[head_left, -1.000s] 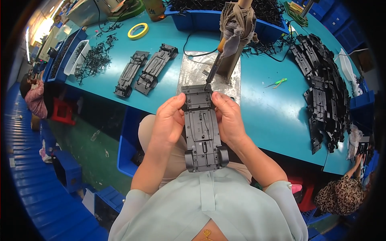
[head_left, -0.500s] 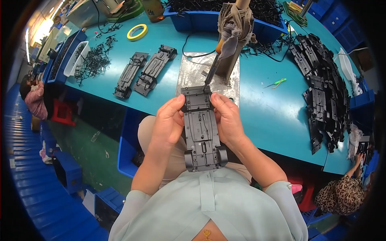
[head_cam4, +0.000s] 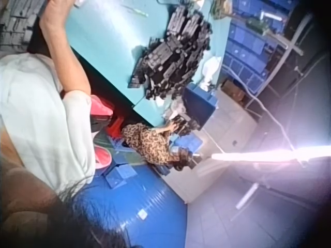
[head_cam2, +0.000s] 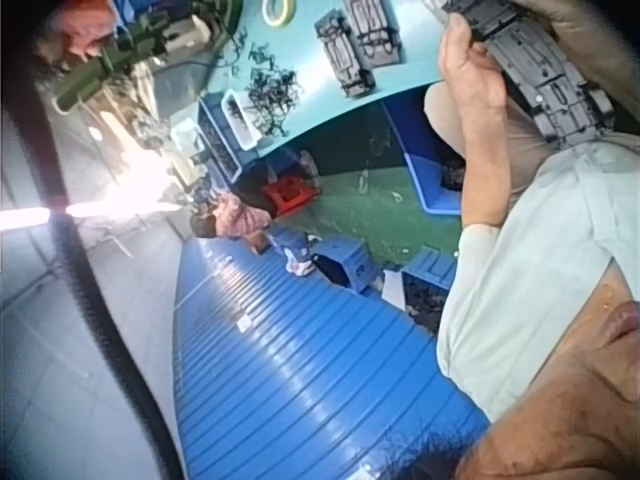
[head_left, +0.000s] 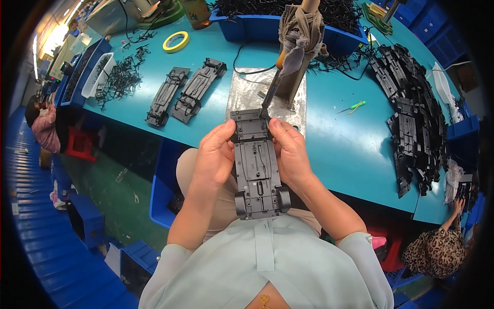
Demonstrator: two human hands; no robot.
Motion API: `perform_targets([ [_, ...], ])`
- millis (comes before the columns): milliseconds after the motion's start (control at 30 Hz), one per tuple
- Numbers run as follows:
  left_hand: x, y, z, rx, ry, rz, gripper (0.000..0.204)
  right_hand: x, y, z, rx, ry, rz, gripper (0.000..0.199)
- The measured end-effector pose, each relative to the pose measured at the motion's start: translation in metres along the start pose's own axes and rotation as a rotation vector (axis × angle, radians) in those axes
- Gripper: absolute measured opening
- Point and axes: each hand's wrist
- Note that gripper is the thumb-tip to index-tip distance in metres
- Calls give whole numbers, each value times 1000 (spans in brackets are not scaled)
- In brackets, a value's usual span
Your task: Assembling plastic components onto toy car chassis on a factory production line.
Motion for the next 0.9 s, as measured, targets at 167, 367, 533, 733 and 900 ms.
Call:
perform_targets([
  [167, 0, 5, 3, -9, -5, 1, 18, 3, 2, -4, 5, -18, -12, 29],
  [367, 18, 5, 12, -158, -149, -19, 19, 19, 5, -8, 97, 24, 19, 26],
  [533, 30, 7, 22, -163, -186, -66, 16, 31, 3, -12, 106, 63, 76, 23],
  [733, 40, 6, 35, -202, -302, -121, 9, 41, -6, -18, 113, 119, 73, 13],
  [900, 45, 5, 43, -203, -354, -125, 5, 42, -6, -26, 128, 146, 20, 14],
])
Point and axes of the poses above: each hand's wrist, its own x-axis away from the middle knuckle, its own y-axis out of the back of the hand, z = x × y, and after that the axes turned 2 degrees about -z, right-handed
